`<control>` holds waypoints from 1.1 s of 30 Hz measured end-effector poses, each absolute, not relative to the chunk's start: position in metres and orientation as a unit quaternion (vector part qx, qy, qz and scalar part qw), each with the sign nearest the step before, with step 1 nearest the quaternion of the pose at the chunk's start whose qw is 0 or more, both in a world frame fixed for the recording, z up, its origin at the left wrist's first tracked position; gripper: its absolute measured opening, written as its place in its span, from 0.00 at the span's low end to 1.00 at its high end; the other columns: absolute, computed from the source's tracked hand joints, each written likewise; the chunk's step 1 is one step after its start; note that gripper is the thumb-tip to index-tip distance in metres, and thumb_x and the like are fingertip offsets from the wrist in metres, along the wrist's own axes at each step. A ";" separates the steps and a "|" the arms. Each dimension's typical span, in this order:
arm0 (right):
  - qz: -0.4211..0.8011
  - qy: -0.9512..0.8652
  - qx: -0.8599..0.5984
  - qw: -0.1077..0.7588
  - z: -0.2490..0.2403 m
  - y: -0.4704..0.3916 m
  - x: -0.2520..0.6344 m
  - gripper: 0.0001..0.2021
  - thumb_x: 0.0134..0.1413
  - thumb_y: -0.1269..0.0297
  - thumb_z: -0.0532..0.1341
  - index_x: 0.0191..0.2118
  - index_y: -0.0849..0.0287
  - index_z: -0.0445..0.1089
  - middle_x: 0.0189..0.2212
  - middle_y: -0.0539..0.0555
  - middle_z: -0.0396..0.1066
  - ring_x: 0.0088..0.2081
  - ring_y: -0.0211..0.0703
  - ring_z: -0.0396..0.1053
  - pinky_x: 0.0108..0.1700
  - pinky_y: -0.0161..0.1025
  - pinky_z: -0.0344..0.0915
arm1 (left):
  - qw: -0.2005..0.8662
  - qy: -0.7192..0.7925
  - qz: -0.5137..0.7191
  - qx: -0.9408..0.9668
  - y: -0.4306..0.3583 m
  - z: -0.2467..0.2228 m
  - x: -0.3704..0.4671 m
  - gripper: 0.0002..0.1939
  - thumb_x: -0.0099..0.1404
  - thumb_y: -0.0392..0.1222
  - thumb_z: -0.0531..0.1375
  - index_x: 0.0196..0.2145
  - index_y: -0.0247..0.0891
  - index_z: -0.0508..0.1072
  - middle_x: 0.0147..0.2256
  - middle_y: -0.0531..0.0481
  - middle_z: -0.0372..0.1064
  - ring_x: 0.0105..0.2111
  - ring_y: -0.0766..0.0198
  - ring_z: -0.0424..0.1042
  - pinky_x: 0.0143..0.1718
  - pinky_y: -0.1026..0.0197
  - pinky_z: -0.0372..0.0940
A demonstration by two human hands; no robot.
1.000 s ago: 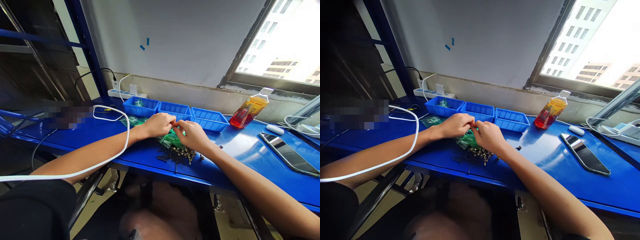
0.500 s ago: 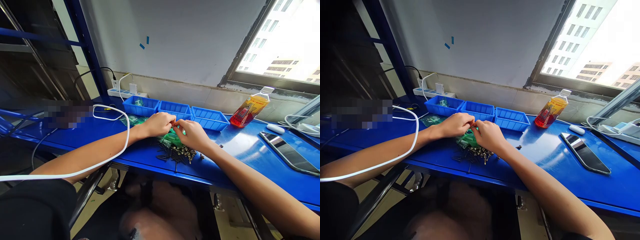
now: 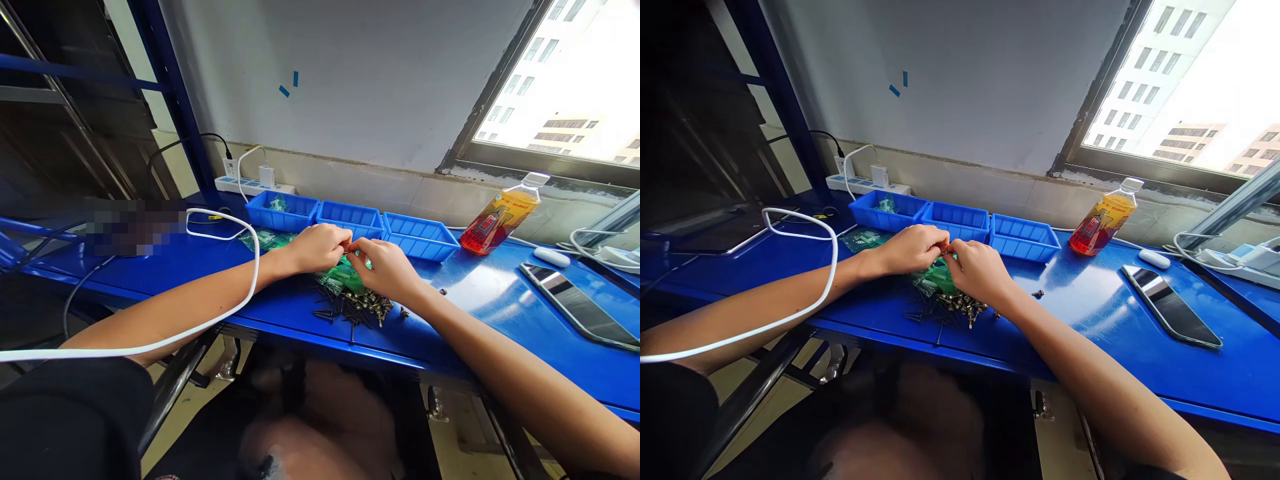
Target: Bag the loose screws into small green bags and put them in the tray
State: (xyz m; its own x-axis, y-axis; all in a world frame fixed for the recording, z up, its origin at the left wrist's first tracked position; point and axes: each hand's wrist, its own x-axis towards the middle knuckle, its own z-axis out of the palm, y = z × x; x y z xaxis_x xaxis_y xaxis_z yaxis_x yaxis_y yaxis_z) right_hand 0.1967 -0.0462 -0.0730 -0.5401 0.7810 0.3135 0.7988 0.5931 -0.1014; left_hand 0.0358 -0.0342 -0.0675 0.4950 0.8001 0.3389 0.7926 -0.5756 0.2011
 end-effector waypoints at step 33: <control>-0.030 -0.891 -0.397 0.218 -0.077 -0.046 0.197 0.09 0.53 0.70 0.52 0.33 0.60 0.70 0.26 0.53 0.71 0.30 0.40 0.66 0.31 0.34 0.55 | 0.042 0.467 0.228 0.853 -0.035 -0.069 0.037 0.11 0.56 0.29 0.50 0.33 0.36 0.69 0.28 0.52 0.70 0.26 0.65 0.66 0.26 0.64 0.55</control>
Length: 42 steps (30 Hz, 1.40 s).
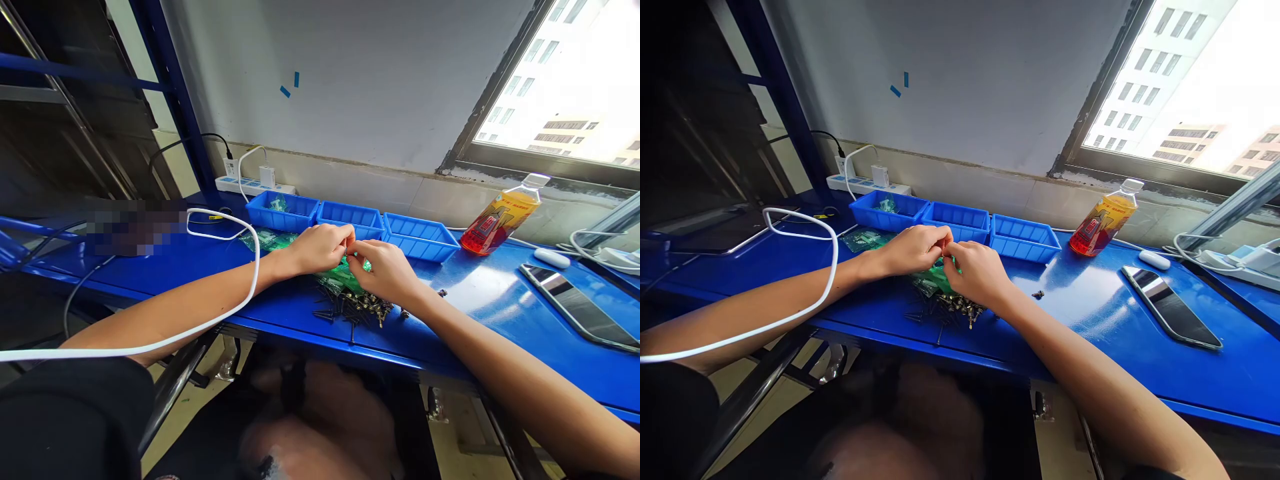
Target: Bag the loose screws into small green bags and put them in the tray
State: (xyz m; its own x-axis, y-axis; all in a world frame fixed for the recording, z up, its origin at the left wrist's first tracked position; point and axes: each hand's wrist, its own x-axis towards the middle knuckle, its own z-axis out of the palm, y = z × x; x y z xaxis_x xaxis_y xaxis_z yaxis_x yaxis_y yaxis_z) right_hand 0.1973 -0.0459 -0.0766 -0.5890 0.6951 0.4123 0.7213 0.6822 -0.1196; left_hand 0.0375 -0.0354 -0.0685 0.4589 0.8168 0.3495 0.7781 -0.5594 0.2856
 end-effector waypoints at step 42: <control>-0.069 -0.850 -0.475 0.219 -0.073 -0.047 0.195 0.08 0.56 0.66 0.53 0.32 0.59 0.69 0.26 0.53 0.73 0.28 0.41 0.68 0.27 0.34 0.50 | 0.023 0.456 0.247 0.855 -0.038 -0.063 0.035 0.10 0.58 0.35 0.53 0.35 0.36 0.73 0.30 0.50 0.73 0.29 0.64 0.70 0.30 0.64 0.59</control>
